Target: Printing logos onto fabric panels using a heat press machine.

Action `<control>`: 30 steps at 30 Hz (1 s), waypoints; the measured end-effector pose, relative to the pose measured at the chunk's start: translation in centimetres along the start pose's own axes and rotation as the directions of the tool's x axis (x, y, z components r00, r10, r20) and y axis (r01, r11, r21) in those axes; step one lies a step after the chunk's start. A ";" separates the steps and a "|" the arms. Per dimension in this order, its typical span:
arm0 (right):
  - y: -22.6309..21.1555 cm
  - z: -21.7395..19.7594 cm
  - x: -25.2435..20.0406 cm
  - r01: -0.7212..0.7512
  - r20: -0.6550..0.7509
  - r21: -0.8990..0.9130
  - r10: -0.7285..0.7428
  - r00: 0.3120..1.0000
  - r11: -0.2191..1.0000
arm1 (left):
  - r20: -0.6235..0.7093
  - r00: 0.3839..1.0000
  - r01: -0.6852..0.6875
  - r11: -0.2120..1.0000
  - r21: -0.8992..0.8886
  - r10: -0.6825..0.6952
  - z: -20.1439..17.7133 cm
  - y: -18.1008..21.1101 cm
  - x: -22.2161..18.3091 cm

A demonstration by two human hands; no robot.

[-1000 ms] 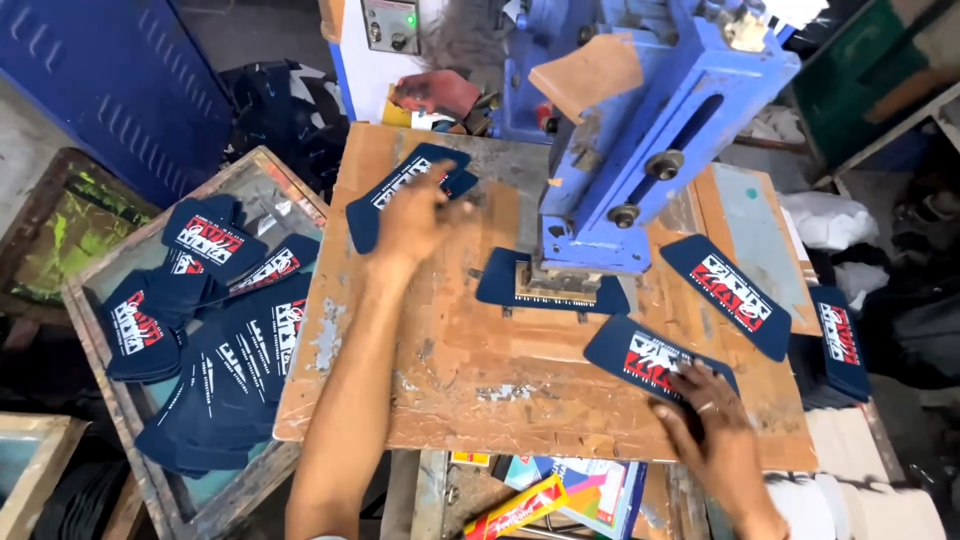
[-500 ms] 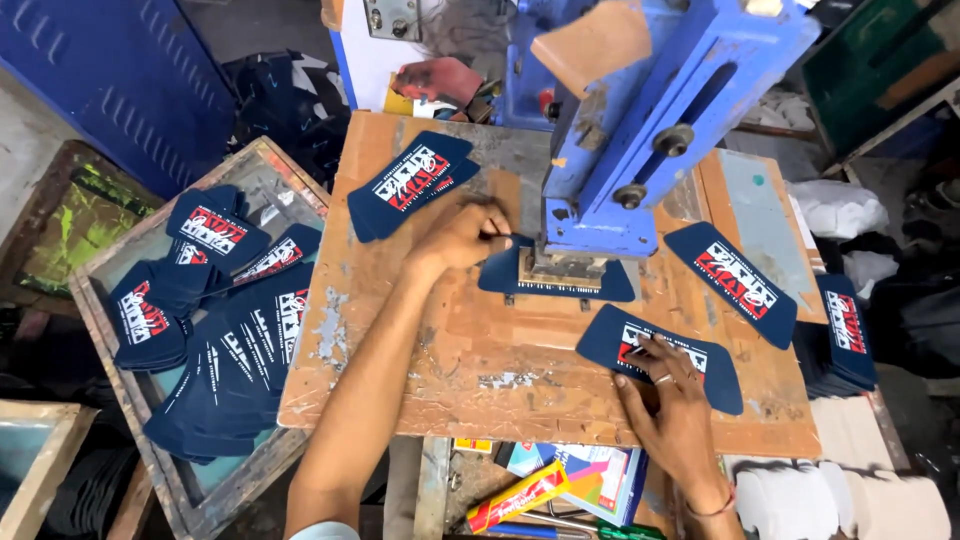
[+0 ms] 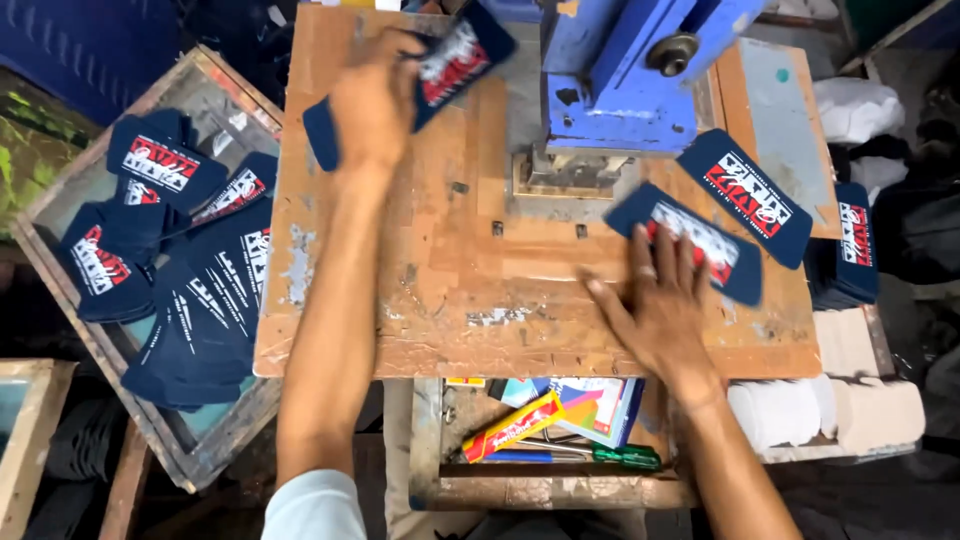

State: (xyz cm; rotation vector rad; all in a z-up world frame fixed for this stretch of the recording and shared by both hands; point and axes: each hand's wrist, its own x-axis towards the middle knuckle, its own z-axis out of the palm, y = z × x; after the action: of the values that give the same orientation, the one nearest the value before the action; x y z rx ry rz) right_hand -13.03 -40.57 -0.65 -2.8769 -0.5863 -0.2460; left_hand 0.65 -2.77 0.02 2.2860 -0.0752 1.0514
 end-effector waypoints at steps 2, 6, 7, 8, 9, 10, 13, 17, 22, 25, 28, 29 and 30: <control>-1.7 0.4 3.4 0.029 0.008 0.025 -0.029 1.000 0.999 | -0.070 0.997 -0.017 0.999 -0.032 0.015 -3.1 -0.5 0.3; -7.0 1.7 6.6 0.233 0.143 0.056 -0.239 0.961 0.971 | -0.186 0.983 -0.039 0.987 -0.155 0.009 -4.3 -2.0 0.4; -8.1 2.4 6.4 0.330 0.030 0.077 -0.333 0.942 0.941 | -0.183 0.982 0.000 0.979 -0.204 -0.039 -4.2 -2.5 0.3; -8.9 2.2 6.3 0.329 0.029 0.077 -0.332 0.943 0.941 | -0.182 0.983 -0.001 0.979 -0.204 -0.037 -4.2 -2.4 0.4; -9.7 2.0 6.3 0.303 0.018 0.061 -0.305 0.952 0.951 | -0.170 0.982 0.042 0.965 -0.257 -0.088 -4.2 -2.3 0.5; -10.5 1.8 6.3 0.277 0.006 0.045 -0.277 0.961 0.960 | -0.155 0.978 0.084 0.947 -0.309 -0.137 -4.1 -2.2 0.6; -12.4 1.5 6.7 0.204 0.043 0.032 -0.206 0.978 0.978 | -0.170 0.973 0.074 0.911 -0.407 -0.155 -4.0 -2.1 0.6; -10.3 0.8 4.3 0.253 0.034 0.180 -0.263 0.964 0.950 | -0.169 0.971 0.071 0.876 -0.477 -0.171 -3.9 -1.9 0.8; -8.9 -2.2 -2.3 0.394 -0.059 0.261 -0.393 0.918 0.881 | -0.148 0.973 0.055 0.802 -0.595 -0.177 -3.4 -2.3 0.9; -7.5 -2.9 -3.5 0.343 -0.063 0.337 -0.343 0.937 0.877 | -0.136 0.971 0.081 0.799 -0.596 -0.199 -3.6 -2.0 1.1; -3.0 -4.5 -2.1 0.196 -0.071 0.259 -0.183 0.981 0.946 | -0.128 0.967 0.101 0.789 -0.606 -0.222 -3.1 -2.4 1.0; -0.4 -5.4 -0.3 0.198 -0.074 0.260 -0.185 0.980 0.945 | -0.130 0.967 0.099 0.790 -0.604 -0.220 -3.3 -2.4 1.1; 2.1 -6.3 1.5 0.040 -0.072 0.212 -0.025 0.997 0.976 | -0.127 0.965 0.106 0.787 -0.608 -0.228 -3.5 -2.3 1.1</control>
State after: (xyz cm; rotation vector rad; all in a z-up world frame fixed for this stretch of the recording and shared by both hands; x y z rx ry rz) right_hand -11.61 -43.35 5.37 -2.6431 -0.6076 -0.2681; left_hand -0.27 1.32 1.38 1.5774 -0.1048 0.9776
